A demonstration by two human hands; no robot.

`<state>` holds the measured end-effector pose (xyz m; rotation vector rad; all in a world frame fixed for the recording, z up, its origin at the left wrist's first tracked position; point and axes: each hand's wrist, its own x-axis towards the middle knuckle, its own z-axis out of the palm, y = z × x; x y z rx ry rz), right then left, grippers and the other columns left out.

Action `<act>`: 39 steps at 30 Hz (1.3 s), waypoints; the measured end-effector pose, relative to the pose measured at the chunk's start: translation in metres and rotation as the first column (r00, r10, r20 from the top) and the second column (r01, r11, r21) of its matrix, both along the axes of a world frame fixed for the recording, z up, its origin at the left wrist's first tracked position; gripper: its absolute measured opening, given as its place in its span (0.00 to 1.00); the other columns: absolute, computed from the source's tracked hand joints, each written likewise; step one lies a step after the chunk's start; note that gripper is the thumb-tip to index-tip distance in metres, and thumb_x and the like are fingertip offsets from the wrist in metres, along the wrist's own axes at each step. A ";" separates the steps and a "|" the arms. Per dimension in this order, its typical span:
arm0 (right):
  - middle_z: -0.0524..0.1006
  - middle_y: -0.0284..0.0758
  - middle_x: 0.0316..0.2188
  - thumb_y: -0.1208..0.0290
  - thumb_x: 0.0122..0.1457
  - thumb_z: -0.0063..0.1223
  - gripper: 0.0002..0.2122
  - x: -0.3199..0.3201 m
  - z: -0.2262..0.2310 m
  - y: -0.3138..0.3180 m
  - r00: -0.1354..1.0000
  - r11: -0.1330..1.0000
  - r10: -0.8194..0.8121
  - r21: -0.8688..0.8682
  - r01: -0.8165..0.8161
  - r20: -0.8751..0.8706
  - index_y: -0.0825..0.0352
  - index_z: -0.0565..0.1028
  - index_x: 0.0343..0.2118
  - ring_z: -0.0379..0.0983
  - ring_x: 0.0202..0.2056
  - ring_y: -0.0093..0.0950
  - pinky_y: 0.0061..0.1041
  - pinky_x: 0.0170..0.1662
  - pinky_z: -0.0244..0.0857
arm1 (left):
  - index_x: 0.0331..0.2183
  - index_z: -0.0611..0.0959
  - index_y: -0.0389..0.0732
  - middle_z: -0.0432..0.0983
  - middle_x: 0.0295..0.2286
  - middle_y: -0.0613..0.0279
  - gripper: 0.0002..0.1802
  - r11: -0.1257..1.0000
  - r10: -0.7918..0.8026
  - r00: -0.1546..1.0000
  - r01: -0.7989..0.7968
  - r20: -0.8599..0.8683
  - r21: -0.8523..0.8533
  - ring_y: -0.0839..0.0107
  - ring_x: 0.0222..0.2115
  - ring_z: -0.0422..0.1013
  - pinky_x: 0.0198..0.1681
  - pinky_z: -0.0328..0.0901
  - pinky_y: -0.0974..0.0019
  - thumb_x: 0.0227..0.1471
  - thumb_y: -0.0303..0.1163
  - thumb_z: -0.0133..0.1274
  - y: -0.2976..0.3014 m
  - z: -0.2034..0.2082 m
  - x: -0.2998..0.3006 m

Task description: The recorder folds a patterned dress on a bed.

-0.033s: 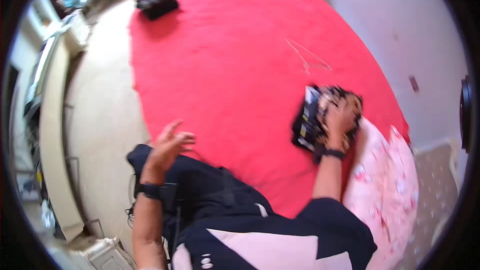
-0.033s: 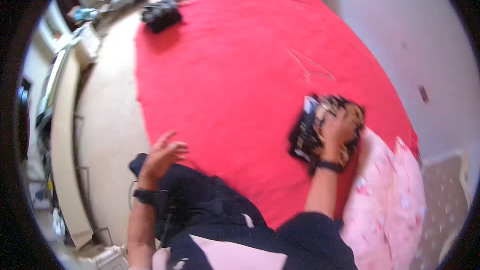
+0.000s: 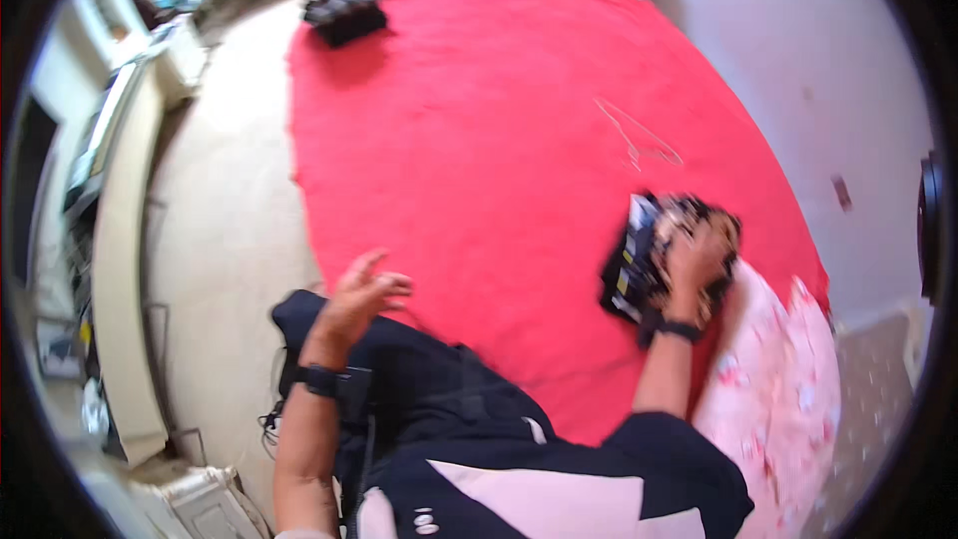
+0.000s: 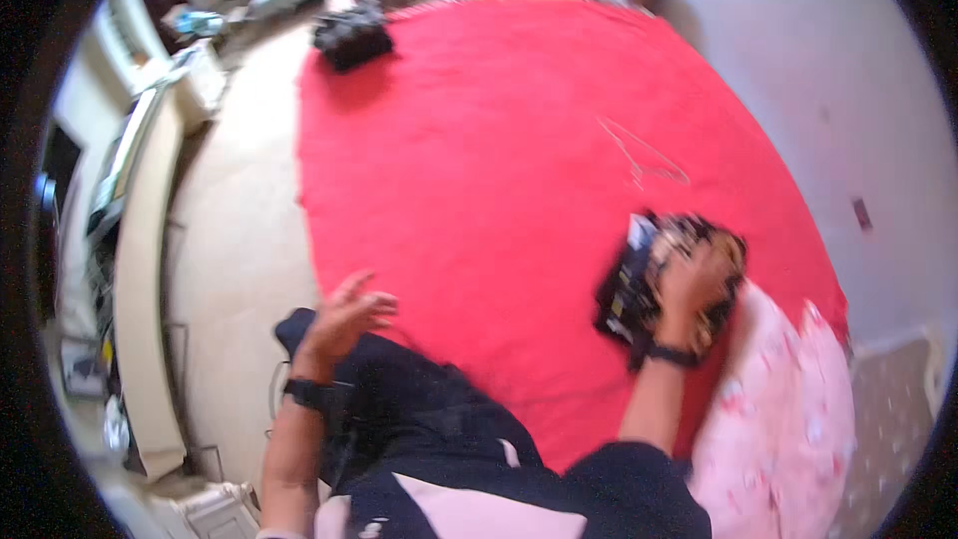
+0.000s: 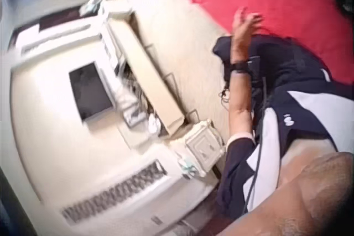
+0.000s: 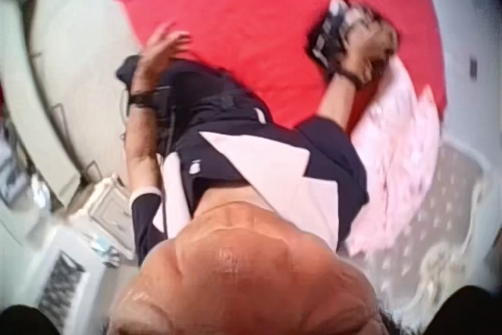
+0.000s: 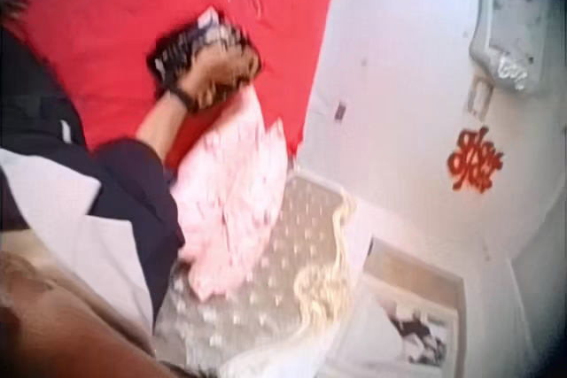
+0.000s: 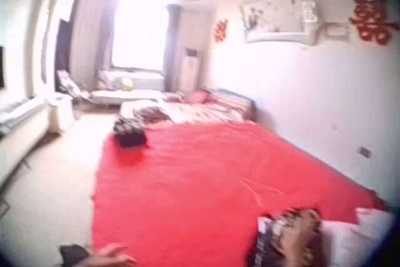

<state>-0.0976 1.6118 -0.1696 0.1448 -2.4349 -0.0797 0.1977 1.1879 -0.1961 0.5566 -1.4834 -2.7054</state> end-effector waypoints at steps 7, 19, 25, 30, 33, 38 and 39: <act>0.57 0.51 0.58 0.67 0.51 0.54 0.29 0.020 -0.022 -0.125 0.934 0.942 0.301 -0.212 -0.260 0.192 0.71 0.62 0.55 0.48 0.60 0.49 0.43 0.62 0.42 | 0.55 0.61 0.35 0.70 0.41 0.56 0.31 0.950 -0.017 0.963 0.100 0.270 -0.296 0.68 0.41 0.69 0.43 0.66 0.67 0.51 0.31 0.54 -0.015 -0.066 0.014; 0.42 0.56 0.61 0.53 0.42 0.63 0.45 0.141 -0.111 -0.283 0.202 0.651 0.539 -0.252 -0.716 0.818 0.65 0.51 0.61 0.35 0.61 0.60 0.62 0.56 0.40 | 0.49 0.67 0.32 0.72 0.38 0.54 0.25 0.894 0.102 0.954 0.038 0.283 -0.447 0.69 0.39 0.69 0.41 0.66 0.68 0.49 0.28 0.53 -0.004 -0.106 0.007; 0.40 0.55 0.62 0.54 0.42 0.64 0.46 0.130 -0.099 -0.288 0.079 0.646 0.407 -0.226 -0.729 0.910 0.63 0.49 0.62 0.34 0.61 0.61 0.65 0.55 0.41 | 0.49 0.67 0.33 0.73 0.37 0.56 0.25 0.958 0.077 0.958 0.006 0.277 -0.286 0.72 0.35 0.69 0.38 0.65 0.70 0.50 0.30 0.53 -0.011 -0.091 0.004; 0.41 0.55 0.62 0.53 0.42 0.64 0.47 0.134 -0.104 -0.287 0.122 0.618 0.435 -0.198 -0.761 0.892 0.63 0.49 0.62 0.35 0.61 0.60 0.65 0.54 0.43 | 0.48 0.70 0.37 0.73 0.38 0.61 0.18 0.868 0.246 0.965 -0.263 -0.094 -0.421 0.72 0.38 0.70 0.41 0.65 0.68 0.54 0.28 0.48 -0.052 0.040 0.026; 0.41 0.54 0.62 0.52 0.42 0.64 0.47 0.132 -0.110 -0.289 0.160 0.615 0.421 -0.151 -0.774 0.893 0.63 0.49 0.62 0.35 0.61 0.60 0.64 0.54 0.44 | 0.50 0.69 0.37 0.74 0.38 0.56 0.22 0.636 0.357 0.830 -0.553 -0.429 -0.539 0.67 0.39 0.71 0.44 0.66 0.63 0.56 0.35 0.49 -0.088 0.152 0.058; 0.41 0.54 0.62 0.52 0.42 0.64 0.47 0.136 -0.108 -0.299 0.153 0.584 0.412 -0.131 -0.801 0.898 0.63 0.48 0.62 0.36 0.61 0.60 0.64 0.54 0.45 | 0.57 0.56 0.42 0.66 0.49 0.52 0.36 0.260 0.140 0.556 -0.819 -0.820 -0.511 0.56 0.49 0.64 0.56 0.56 0.50 0.51 0.39 0.53 -0.061 0.336 0.176; 0.40 0.54 0.62 0.52 0.42 0.64 0.47 0.131 -0.108 -0.294 0.169 0.616 0.386 -0.117 -0.779 0.907 0.63 0.48 0.62 0.37 0.61 0.60 0.64 0.54 0.45 | 0.57 0.56 0.42 0.66 0.49 0.52 0.36 0.282 0.137 0.549 -0.820 -0.825 -0.499 0.56 0.49 0.64 0.56 0.56 0.50 0.51 0.39 0.53 -0.001 0.277 0.234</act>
